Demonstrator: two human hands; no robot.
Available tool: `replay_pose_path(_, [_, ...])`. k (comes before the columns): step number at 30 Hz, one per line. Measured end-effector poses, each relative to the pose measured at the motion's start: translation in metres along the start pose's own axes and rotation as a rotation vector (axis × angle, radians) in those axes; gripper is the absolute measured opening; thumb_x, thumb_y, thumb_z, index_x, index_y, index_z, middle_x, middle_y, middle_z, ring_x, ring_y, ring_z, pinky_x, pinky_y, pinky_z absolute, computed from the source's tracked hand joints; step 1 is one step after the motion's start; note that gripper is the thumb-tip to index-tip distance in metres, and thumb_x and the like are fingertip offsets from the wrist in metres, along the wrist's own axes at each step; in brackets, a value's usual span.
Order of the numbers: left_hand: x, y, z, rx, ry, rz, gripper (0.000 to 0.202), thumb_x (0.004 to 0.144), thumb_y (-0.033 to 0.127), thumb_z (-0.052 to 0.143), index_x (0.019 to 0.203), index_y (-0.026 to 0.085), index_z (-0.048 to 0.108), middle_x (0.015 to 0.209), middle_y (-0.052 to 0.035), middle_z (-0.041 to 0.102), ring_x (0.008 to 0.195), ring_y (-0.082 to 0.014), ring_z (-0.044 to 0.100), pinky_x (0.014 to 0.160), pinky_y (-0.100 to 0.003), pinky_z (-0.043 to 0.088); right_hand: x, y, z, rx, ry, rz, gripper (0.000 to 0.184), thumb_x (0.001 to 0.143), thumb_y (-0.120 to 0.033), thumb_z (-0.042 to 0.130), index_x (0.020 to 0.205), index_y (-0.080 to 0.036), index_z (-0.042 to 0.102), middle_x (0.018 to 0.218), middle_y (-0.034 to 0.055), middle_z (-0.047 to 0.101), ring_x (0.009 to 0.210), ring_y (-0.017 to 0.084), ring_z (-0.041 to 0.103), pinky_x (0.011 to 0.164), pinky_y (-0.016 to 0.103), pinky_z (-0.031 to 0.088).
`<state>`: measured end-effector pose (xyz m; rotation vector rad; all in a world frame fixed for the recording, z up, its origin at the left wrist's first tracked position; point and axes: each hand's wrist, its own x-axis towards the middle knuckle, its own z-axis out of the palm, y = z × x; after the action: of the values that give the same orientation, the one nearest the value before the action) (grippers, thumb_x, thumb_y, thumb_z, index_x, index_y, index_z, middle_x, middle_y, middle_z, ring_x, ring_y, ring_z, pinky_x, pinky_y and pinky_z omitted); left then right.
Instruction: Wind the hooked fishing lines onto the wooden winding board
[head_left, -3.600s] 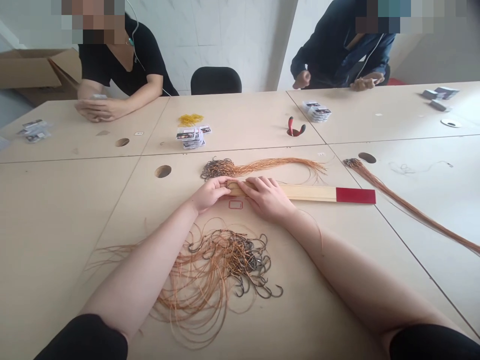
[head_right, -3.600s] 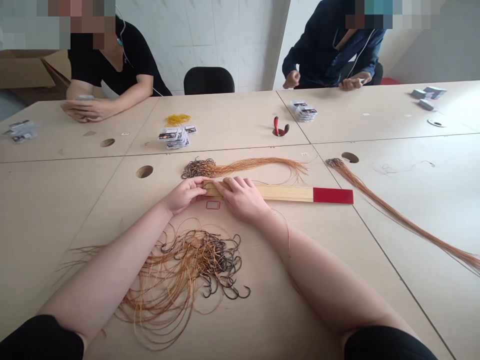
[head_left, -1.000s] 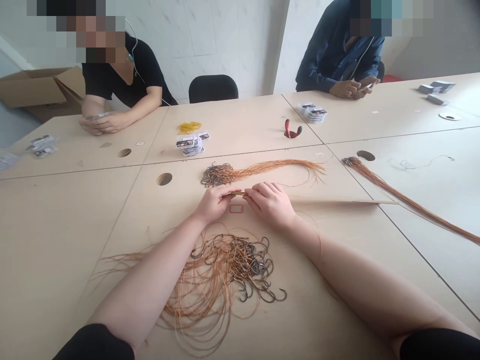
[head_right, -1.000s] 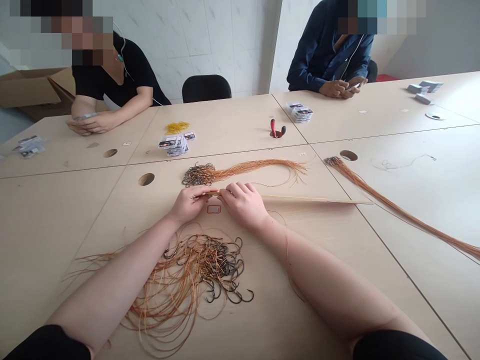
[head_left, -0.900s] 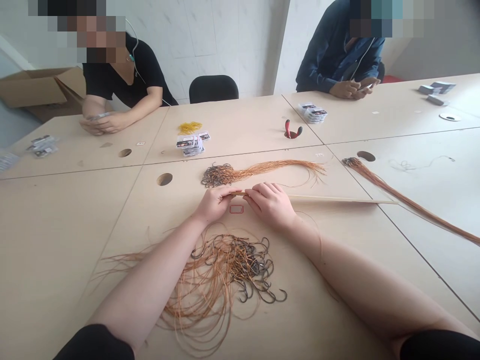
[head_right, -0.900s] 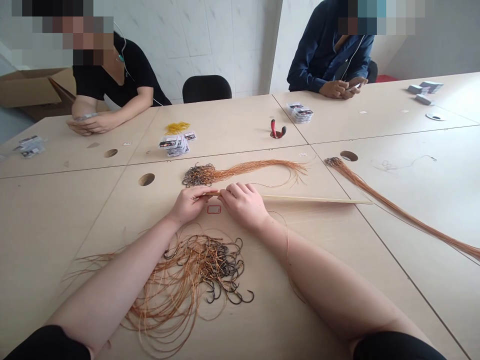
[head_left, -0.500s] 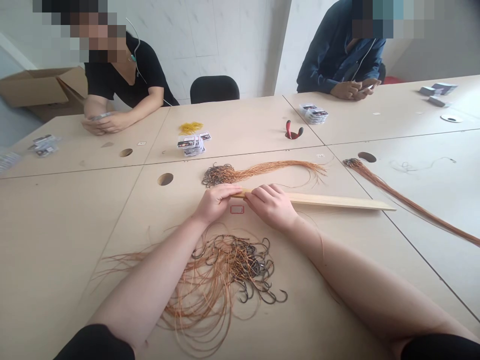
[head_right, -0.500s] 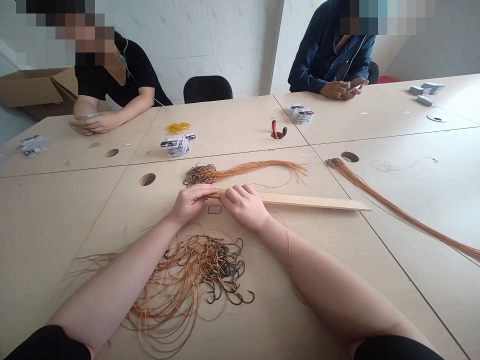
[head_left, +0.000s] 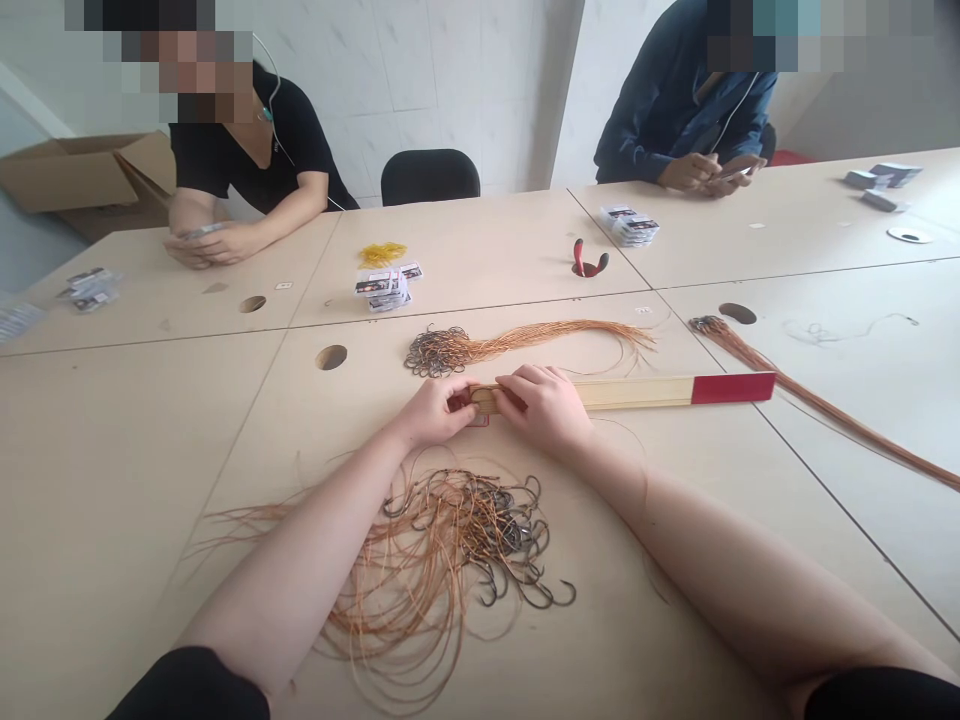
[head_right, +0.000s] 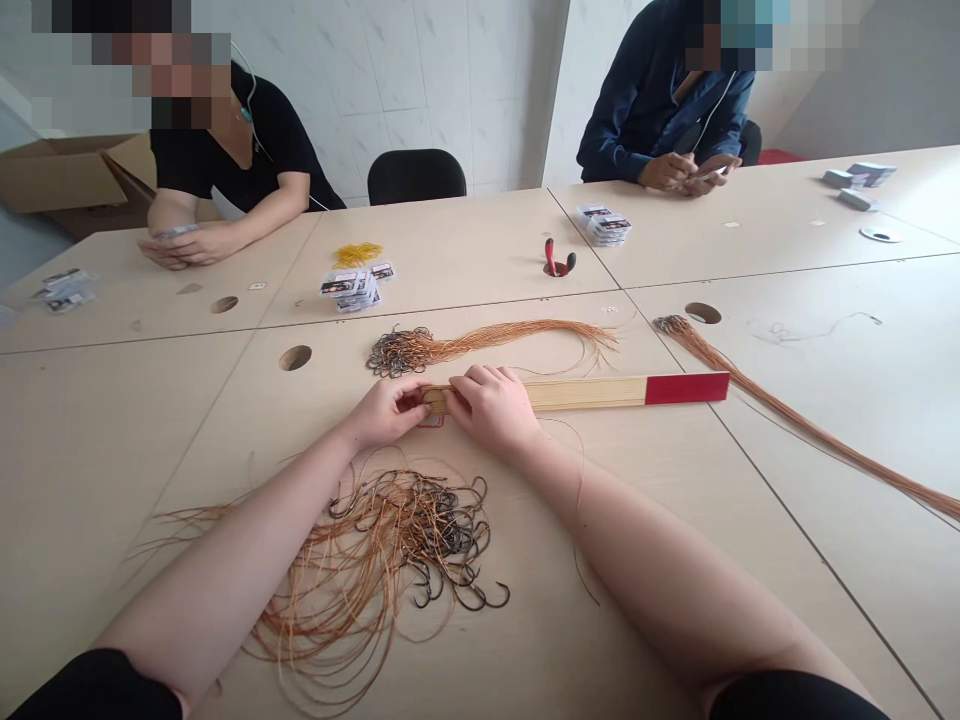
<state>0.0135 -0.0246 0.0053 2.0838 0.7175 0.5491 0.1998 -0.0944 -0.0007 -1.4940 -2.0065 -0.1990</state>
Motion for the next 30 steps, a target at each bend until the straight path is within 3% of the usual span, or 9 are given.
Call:
replay_pose_path(7, [0.0021,0.0025,-0.0016,-0.034,-0.036,-0.05,0.022,0.076,0.02,0.055,0.096,0.015,0.063,0.062,0.0013,0.057,0.054,-0.0101,0.053,0.048,-0.021,0.044,0.0008,-0.0009,-0.0015,0.061,-0.042,0.053,0.02,0.087,-0.027,0.047,0.081,-0.018,0.065,0.074,0.0027,0.059,0.07,0.014,0.052,0.07,0.028,0.033])
replay_pose_path(12, [0.0009,0.0034,0.002,-0.124,-0.033,-0.037,0.019,0.078,0.021,0.056,0.096,0.015,0.062,0.074,-0.003,0.066,0.065,-0.013,0.063,0.059,-0.024,0.053,0.0004,-0.0003,-0.001,0.05,-0.004,0.024,0.019,0.087,-0.026,0.048,0.08,-0.018,0.064,0.075,0.0027,0.06,0.071,0.013,0.052,0.07,0.028,0.033])
replay_pose_path(15, [-0.0002,0.0026,0.0024,-0.032,0.005,-0.016,0.02,0.08,0.022,0.055,0.098,0.015,0.062,0.076,-0.003,0.066,0.063,-0.0126,0.062,0.055,-0.023,0.051,0.0,-0.0001,-0.0005,0.031,0.018,0.001,0.02,0.088,-0.025,0.047,0.08,-0.017,0.064,0.075,0.0032,0.06,0.07,0.013,0.052,0.07,0.029,0.033])
replay_pose_path(17, [-0.0001,0.001,0.001,0.127,0.075,0.042,0.021,0.08,0.021,0.055,0.099,0.017,0.064,0.075,-0.0026,0.064,0.061,-0.0118,0.06,0.054,-0.023,0.05,-0.0003,0.0,-0.0007,-0.001,0.035,-0.036,0.021,0.089,-0.025,0.046,0.08,-0.017,0.063,0.076,0.0034,0.06,0.071,0.013,0.052,0.071,0.029,0.034])
replay_pose_path(19, [0.001,-0.0015,-0.0009,0.267,0.175,0.162,0.02,0.081,0.019,0.055,0.097,0.018,0.066,0.08,-0.0043,0.065,0.07,-0.0138,0.061,0.064,-0.027,0.051,-0.0007,0.0,-0.0016,-0.041,0.057,-0.08,0.022,0.091,-0.025,0.045,0.081,-0.017,0.062,0.075,0.0036,0.059,0.073,0.014,0.053,0.072,0.029,0.035])
replay_pose_path(22, [0.0033,-0.0051,-0.003,0.341,0.309,0.369,0.018,0.083,0.018,0.054,0.095,0.02,0.068,0.087,-0.0061,0.067,0.086,-0.0164,0.061,0.079,-0.032,0.051,-0.0014,0.0001,-0.0037,-0.08,0.084,-0.14,0.02,0.092,-0.026,0.046,0.083,-0.018,0.062,0.075,0.0038,0.059,0.075,0.015,0.053,0.072,0.029,0.035])
replay_pose_path(24, [0.0042,-0.0062,-0.0035,0.345,0.359,0.455,0.018,0.084,0.018,0.054,0.096,0.021,0.068,0.086,-0.0055,0.069,0.087,-0.0163,0.061,0.081,-0.033,0.051,-0.0018,0.0002,-0.0049,-0.09,0.101,-0.164,0.019,0.092,-0.026,0.046,0.086,-0.018,0.062,0.076,0.0037,0.059,0.077,0.015,0.053,0.072,0.029,0.035])
replay_pose_path(30, [0.0028,-0.0058,-0.0041,0.354,0.426,0.532,0.023,0.084,0.016,0.056,0.102,0.024,0.068,0.09,-0.0042,0.071,0.091,-0.0161,0.061,0.081,-0.033,0.052,-0.0019,-0.0008,-0.0056,-0.098,0.154,-0.184,0.016,0.091,-0.026,0.047,0.089,-0.02,0.061,0.077,0.003,0.061,0.077,0.014,0.053,0.073,0.029,0.034])
